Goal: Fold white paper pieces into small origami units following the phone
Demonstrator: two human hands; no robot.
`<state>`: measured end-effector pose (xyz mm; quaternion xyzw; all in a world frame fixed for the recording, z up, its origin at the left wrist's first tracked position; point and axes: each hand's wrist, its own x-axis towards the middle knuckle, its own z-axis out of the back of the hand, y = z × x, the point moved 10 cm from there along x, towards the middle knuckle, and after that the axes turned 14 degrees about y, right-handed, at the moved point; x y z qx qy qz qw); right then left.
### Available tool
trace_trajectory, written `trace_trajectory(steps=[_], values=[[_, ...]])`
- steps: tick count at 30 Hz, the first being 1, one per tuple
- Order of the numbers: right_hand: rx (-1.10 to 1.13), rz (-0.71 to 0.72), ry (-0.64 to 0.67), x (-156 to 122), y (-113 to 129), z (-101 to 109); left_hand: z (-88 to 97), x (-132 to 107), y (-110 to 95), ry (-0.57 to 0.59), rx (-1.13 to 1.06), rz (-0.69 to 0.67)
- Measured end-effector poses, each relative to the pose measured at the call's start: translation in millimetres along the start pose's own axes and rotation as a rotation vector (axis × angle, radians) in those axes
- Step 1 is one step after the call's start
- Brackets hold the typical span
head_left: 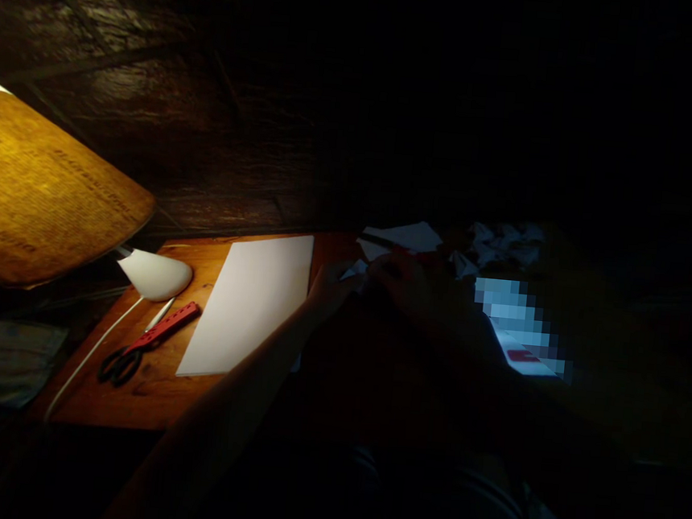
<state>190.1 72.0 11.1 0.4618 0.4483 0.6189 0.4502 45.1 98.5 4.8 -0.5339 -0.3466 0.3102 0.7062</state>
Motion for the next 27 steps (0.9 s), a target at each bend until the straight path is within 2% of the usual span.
trace_trajectory(steps=[5, 9, 11, 19, 27], values=[[0.026, 0.012, 0.032, -0.6, 0.3, -0.7, 2.0, -1.4, 6.0, -0.021, -0.044, 0.034], [0.058, -0.056, -0.016, 0.8, -15.2, 4.9, 4.8, -2.2, 13.6, -0.058, -0.132, 0.072], [0.089, -0.058, 0.003, 2.4, -19.9, 2.5, 4.3, -1.9, 14.9, -0.052, -0.154, 0.078], [0.058, 0.031, 0.131, -0.8, 6.2, -7.7, 3.8, -1.7, 16.3, -0.031, -0.113, 0.11], [0.007, 0.022, 0.096, 0.6, 0.1, -5.2, -2.3, 0.3, 13.8, 0.01, -0.079, 0.1]])
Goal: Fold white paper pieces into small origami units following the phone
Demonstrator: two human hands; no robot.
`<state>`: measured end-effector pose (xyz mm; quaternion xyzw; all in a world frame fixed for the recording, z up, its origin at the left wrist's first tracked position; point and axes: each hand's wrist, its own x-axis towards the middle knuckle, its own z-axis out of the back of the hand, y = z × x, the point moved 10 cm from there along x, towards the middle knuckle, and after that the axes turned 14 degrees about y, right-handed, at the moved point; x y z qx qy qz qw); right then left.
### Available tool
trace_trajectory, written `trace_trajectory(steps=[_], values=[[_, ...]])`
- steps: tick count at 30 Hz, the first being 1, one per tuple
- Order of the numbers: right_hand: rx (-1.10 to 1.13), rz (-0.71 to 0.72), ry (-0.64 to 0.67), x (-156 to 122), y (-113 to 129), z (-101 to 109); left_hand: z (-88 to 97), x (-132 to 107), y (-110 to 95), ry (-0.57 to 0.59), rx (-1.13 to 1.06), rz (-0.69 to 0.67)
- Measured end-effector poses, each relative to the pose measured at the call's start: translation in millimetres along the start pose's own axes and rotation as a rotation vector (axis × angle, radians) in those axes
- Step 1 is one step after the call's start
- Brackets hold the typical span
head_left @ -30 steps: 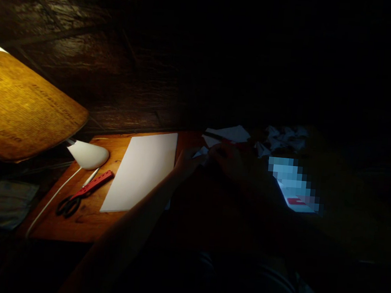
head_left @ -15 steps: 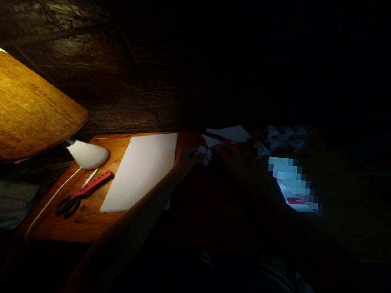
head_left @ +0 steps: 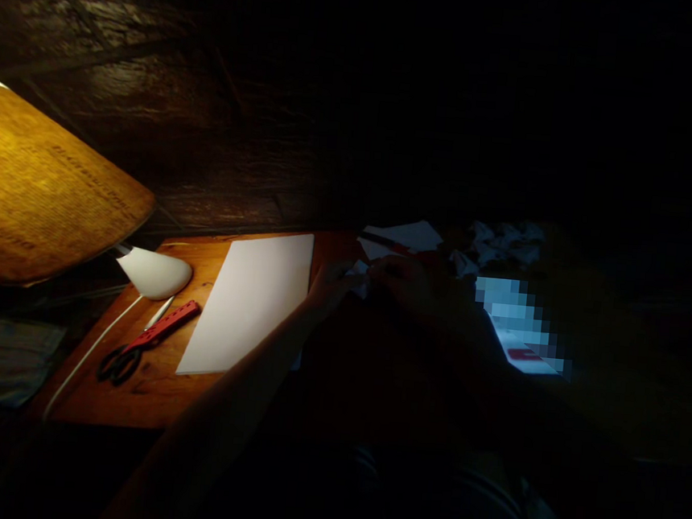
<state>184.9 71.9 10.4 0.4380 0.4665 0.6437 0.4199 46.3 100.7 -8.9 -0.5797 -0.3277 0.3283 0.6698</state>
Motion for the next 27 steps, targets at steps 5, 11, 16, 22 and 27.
trace_trajectory(steps=[5, 11, 16, 22, 27], values=[[0.012, 0.019, -0.032, -1.6, 2.7, 1.2, -3.4, -1.4, -6.3, 0.009, 0.081, -0.005], [-0.014, -0.002, -0.066, -3.2, 5.0, 5.9, -4.6, -2.2, -13.1, 0.005, 0.129, -0.047], [0.012, -0.048, -0.061, -2.3, 1.3, 8.6, -0.4, -0.6, -6.5, -0.012, 0.024, -0.029], [0.044, -0.078, -0.05, -5.7, 2.3, 8.2, 1.7, -2.7, -3.5, -0.017, -0.018, -0.014], [-0.003, -0.033, 0.046, -4.8, 7.6, -1.2, -1.1, -3.6, -6.5, 0.019, 0.026, -0.034]])
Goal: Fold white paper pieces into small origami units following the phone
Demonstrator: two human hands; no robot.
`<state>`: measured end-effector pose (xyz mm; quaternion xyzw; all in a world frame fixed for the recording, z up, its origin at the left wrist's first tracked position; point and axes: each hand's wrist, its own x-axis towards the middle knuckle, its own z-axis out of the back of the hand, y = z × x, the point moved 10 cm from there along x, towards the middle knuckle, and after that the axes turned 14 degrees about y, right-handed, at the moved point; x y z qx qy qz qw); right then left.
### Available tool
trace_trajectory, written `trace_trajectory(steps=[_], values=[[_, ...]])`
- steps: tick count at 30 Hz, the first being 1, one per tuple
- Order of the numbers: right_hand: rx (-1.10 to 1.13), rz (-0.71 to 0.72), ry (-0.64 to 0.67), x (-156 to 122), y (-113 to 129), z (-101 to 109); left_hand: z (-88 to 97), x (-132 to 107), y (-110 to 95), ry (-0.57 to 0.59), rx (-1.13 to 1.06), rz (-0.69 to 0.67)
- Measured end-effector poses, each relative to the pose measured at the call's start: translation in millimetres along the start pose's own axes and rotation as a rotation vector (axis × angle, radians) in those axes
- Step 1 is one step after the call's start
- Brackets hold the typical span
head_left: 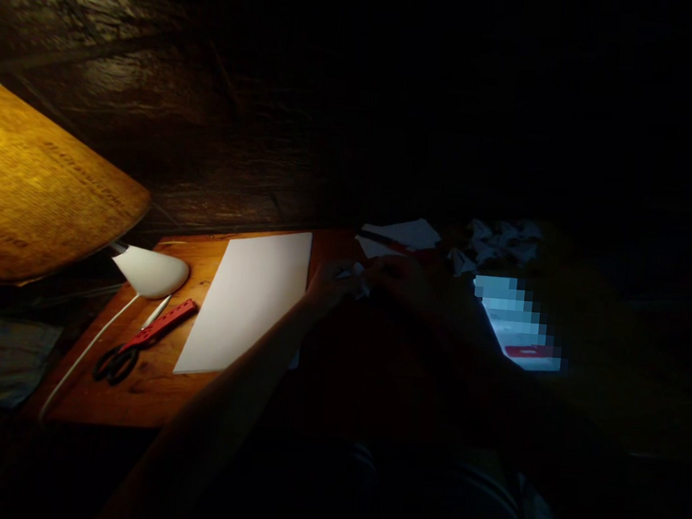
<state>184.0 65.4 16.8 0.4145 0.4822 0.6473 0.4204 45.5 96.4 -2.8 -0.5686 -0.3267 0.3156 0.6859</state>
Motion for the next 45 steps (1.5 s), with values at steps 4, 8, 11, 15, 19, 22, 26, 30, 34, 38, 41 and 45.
trace_trajectory(steps=[4, 8, 11, 15, 19, 22, 26, 30, 34, 38, 41, 45], values=[[-0.035, 0.024, 0.03, 3.4, -1.3, -3.0, -3.4, 0.8, -1.2, 0.027, 0.032, 0.019], [-0.057, 0.029, 0.023, 4.6, -1.3, -2.2, -3.4, 0.8, -0.6, 0.013, 0.036, 0.035], [-0.072, 0.014, -0.005, 4.0, -0.1, 1.3, -0.6, 0.3, -2.0, -0.02, 0.047, 0.014], [-0.065, -0.002, -0.048, 1.8, 0.6, 5.5, 0.8, 0.4, -1.4, -0.029, 0.032, -0.006], [-0.044, -0.017, -0.097, -1.9, -2.3, 10.5, 4.0, -0.6, 2.1, -0.057, 0.026, 0.017], [0.002, -0.033, -0.112, -2.8, -6.5, 12.2, 6.5, -2.1, 3.4, -0.087, -0.019, 0.036], [0.006, -0.028, -0.041, 0.7, -7.0, 4.0, 6.7, -2.7, -0.8, -0.098, -0.051, 0.019], [-0.06, 0.002, -0.017, 1.3, -3.3, 0.5, 5.7, -2.0, -1.0, -0.091, -0.03, 0.013], [-0.111, 0.02, -0.008, 1.2, -1.6, -0.2, 2.9, -0.6, -2.2, -0.063, 0.029, -0.013], [-0.165, 0.043, -0.007, 1.1, 0.8, -1.2, 2.1, -1.1, -4.0, -0.057, 0.075, -0.003], [-0.219, 0.081, -0.023, -0.7, 6.1, -1.4, 1.0, -1.5, -4.7, -0.046, 0.061, 0.007], [-0.269, 0.09, -0.009, -1.8, 10.4, -3.7, 2.9, -2.9, -6.2, -0.075, 0.041, 0.013]])
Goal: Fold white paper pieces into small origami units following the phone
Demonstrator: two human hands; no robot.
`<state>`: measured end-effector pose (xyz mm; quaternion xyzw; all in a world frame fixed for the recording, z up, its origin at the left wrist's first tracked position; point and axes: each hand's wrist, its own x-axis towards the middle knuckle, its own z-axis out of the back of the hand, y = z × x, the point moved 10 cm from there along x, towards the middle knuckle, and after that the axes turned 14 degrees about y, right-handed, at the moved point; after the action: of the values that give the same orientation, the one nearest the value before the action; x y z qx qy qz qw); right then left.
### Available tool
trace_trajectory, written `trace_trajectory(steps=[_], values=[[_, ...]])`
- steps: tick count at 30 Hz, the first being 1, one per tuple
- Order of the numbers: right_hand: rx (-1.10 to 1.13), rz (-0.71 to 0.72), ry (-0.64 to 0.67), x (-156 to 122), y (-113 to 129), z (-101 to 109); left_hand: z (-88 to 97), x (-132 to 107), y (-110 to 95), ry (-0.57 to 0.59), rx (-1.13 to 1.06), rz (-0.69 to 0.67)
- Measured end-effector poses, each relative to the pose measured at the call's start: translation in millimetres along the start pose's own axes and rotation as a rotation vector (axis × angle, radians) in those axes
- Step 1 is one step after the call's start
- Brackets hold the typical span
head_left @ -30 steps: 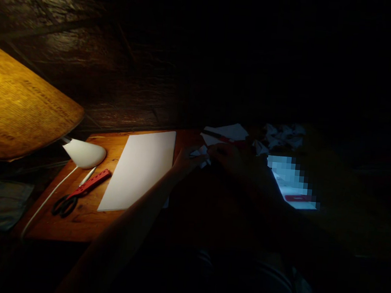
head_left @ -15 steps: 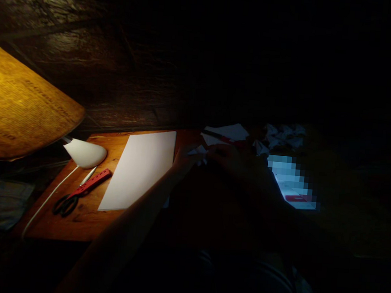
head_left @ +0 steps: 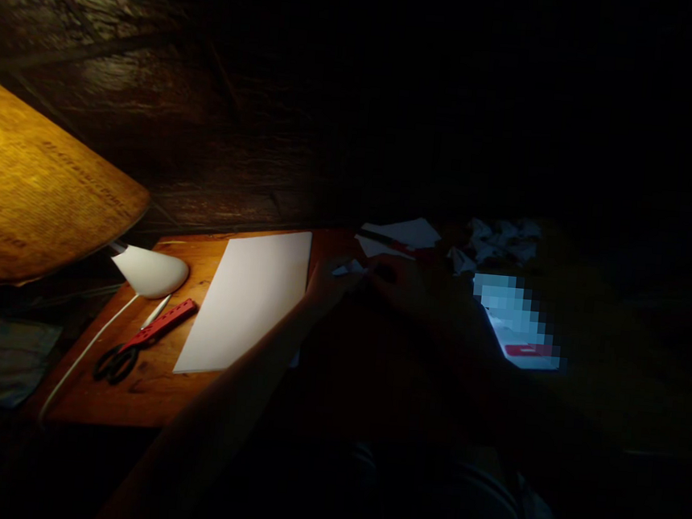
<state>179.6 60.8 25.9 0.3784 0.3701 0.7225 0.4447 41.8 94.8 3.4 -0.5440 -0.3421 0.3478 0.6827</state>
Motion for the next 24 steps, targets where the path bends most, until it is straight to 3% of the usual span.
trace_trajectory(steps=[10, 24], values=[[-0.104, -0.031, 0.032, 0.3, 0.2, -1.6, -3.5, -0.5, -2.2, 0.04, 0.033, 0.042], [0.012, 0.055, -0.038, -0.8, 3.4, 3.9, -6.5, 0.8, -0.7, 0.075, 0.032, 0.039]])
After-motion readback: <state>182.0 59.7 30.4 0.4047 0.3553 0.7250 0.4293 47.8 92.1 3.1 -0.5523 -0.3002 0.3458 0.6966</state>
